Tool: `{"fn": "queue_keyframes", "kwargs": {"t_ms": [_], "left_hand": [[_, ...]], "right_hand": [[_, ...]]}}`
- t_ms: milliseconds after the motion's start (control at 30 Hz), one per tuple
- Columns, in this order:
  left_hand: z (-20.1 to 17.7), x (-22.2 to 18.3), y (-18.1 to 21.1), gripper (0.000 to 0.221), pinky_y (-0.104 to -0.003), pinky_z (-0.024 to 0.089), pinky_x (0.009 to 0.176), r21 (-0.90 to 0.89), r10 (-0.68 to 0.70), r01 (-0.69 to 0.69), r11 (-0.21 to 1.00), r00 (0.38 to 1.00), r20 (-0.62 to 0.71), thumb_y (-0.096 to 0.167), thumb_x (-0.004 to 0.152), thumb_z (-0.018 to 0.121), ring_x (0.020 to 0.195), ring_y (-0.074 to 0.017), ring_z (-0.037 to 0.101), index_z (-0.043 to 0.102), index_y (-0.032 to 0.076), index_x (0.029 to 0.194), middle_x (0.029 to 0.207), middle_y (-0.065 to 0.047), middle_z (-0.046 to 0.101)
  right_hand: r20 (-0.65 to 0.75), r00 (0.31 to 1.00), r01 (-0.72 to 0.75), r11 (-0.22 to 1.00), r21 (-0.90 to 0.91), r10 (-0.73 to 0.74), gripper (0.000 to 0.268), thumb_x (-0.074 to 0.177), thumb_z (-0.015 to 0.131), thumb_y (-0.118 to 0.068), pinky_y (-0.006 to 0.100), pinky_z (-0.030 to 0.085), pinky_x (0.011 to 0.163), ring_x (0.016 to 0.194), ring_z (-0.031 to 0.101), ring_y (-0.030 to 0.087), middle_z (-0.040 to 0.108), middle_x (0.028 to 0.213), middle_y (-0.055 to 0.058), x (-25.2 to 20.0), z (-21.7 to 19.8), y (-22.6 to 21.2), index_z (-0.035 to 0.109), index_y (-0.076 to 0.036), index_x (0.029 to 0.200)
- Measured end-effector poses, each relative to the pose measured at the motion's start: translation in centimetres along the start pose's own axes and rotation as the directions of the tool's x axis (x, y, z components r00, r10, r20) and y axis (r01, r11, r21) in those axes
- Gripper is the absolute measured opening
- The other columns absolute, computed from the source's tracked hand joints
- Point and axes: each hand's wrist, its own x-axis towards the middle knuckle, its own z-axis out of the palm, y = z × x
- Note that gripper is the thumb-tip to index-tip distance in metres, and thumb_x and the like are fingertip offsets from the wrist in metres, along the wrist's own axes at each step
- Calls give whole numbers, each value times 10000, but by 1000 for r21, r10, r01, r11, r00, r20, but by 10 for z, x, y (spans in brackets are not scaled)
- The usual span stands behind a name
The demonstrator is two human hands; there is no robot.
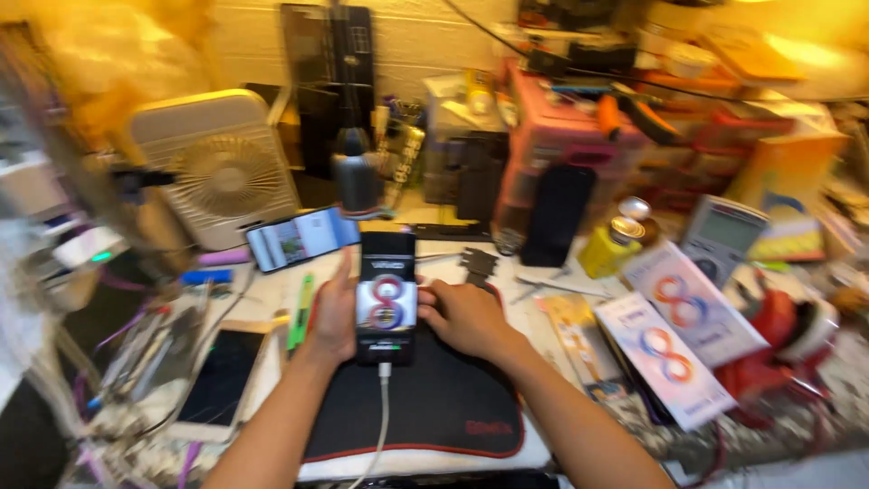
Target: Connecting a replacement screen to a mobile phone motherboard and testing the display functionality.
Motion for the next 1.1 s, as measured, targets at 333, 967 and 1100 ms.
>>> {"fn": "queue_keyframes", "kwargs": {"t_ms": [333, 967, 1100], "left_hand": [[24, -17, 1, 790, -577, 581, 849, 0, -33, 33, 999, 999, 24, 700, 951, 412, 981, -433, 712, 651, 3, 1236, 1101, -282, 708], [11, -11, 2, 832, -575, 604, 809, -93, -60, 100, 991, 932, 357, 700, 968, 440, 854, -462, 740, 687, -77, 1137, 985, -352, 715], [11, -15, 2, 801, -556, 607, 806, -105, -56, 101, 989, 930, 364, 679, 990, 448, 848, -447, 744, 688, -72, 1131, 989, -344, 718]], "right_hand": [[43, 997, -59, 998, 0, 59, 239, 958, 573, -310, 508, 575, 816, 957, 736, 431, 769, 909, 182, -4, -8, 8, 667, -150, 1110], [-198, 976, -57, 989, 139, 84, 462, 904, 636, -213, 544, 550, 798, 813, 720, 437, 697, 713, 160, -2, -1, 9, 464, -123, 1323], [-203, 978, -28, 998, 65, 41, 388, 910, 636, -213, 552, 554, 758, 784, 716, 451, 686, 674, 152, 1, 6, 17, 503, -137, 1267]]}}
